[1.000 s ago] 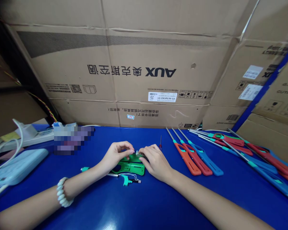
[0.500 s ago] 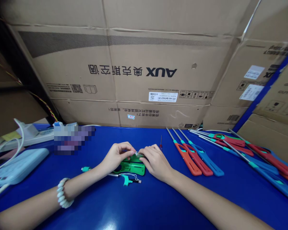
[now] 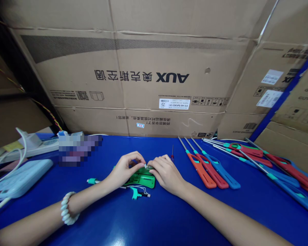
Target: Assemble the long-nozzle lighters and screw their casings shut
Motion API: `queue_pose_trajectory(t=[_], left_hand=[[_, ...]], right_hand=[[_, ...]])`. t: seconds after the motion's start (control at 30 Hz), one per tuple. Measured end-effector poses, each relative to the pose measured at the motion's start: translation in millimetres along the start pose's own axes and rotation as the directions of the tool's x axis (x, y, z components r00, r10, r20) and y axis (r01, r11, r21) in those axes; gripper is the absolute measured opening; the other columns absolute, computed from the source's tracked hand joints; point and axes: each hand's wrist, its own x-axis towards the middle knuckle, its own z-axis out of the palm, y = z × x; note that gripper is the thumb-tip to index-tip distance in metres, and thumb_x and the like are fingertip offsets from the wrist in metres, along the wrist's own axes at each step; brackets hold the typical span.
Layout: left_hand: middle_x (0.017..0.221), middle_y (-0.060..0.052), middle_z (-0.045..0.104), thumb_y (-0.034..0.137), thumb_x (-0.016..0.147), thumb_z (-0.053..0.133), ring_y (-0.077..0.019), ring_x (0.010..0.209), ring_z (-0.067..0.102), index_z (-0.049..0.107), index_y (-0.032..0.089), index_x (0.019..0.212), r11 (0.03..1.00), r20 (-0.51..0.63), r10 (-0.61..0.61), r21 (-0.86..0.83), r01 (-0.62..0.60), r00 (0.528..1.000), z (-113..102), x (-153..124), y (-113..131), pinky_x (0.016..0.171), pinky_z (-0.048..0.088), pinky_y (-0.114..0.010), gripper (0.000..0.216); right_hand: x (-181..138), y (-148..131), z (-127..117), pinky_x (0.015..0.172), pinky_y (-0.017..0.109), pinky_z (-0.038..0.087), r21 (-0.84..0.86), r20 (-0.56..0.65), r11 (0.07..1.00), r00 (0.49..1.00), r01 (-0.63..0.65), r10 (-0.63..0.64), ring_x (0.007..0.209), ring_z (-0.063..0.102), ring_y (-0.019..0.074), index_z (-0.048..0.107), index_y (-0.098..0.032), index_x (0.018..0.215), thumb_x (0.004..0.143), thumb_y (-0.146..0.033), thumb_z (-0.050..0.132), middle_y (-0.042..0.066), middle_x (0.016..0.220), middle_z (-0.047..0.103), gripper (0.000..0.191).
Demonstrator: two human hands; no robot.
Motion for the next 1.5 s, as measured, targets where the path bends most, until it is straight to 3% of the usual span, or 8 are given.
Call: queue_pose_trajectory(t=[0.43,0.8,1.03,1.3,1.5], left_hand=[[0.076,-0.001,0.057,0.022,0.087,0.053,-0.0138,0.069,0.052,0.058,0.015,0.075,0.994,0.063,0.008,0.108,-0.014,0.998,-0.3,-1.8,1.0,0.06,0.037,-0.023,0.014],[0.079,-0.002,0.053,0.027,0.094,0.04,-0.017,0.077,0.05,0.05,0.017,0.077,0.979,0.162,0.067,0.178,-0.096,0.985,-2.1,-4.7,6.0,0.071,0.039,-0.028,0.023],[0.069,-0.001,0.05,0.032,0.095,0.035,-0.017,0.071,0.047,0.046,0.018,0.068,0.969,0.205,0.033,0.234,-0.081,0.978,-0.8,-3.3,4.6,0.068,0.038,-0.028,0.032],[0.07,0.0,0.051,0.031,0.094,0.035,-0.0155,0.07,0.048,0.046,0.018,0.069,0.986,0.192,0.002,0.162,-0.034,0.981,0.7,-3.9,4.7,0.065,0.037,-0.025,0.031],[0.07,0.0,0.055,0.035,0.092,0.04,-0.0155,0.069,0.051,0.052,0.016,0.068,0.998,0.176,-0.024,0.066,0.013,0.984,0.5,-2.6,4.6,0.067,0.039,-0.025,0.033]], right_hand=[[-1.3,1.0,1.2,0.074,0.034,0.037,0.024,-0.007,1.0,1.0,-0.018,0.018,0.079,0.055,0.0192,0.054,-0.018,0.099,0.096,-0.023,0.041,0.007,0.088,0.063,0.014],[-1.0,1.0,-0.5,0.073,0.034,0.039,0.061,-0.03,0.998,1.0,0.006,-0.005,0.079,0.055,0.0188,0.053,-0.018,0.099,0.096,-0.023,0.039,0.007,0.088,0.064,0.015],[-2.5,2.0,1.5,0.073,0.034,0.039,0.046,-0.032,0.999,0.999,-0.018,0.019,0.08,0.056,0.0193,0.053,-0.019,0.1,0.096,-0.023,0.04,0.007,0.088,0.063,0.015],[-2.4,1.8,2.7,0.069,0.033,0.043,0.016,-0.059,0.998,0.996,-0.068,0.069,0.075,0.055,0.0198,0.049,-0.019,0.097,0.093,-0.024,0.044,0.006,0.083,0.062,0.008],[-5.5,2.7,6.0,0.061,0.028,0.047,0.116,0.026,0.982,0.989,-0.147,0.145,0.069,0.058,0.0168,0.042,-0.021,0.095,0.093,-0.019,0.039,0.003,0.08,0.059,0.004]])
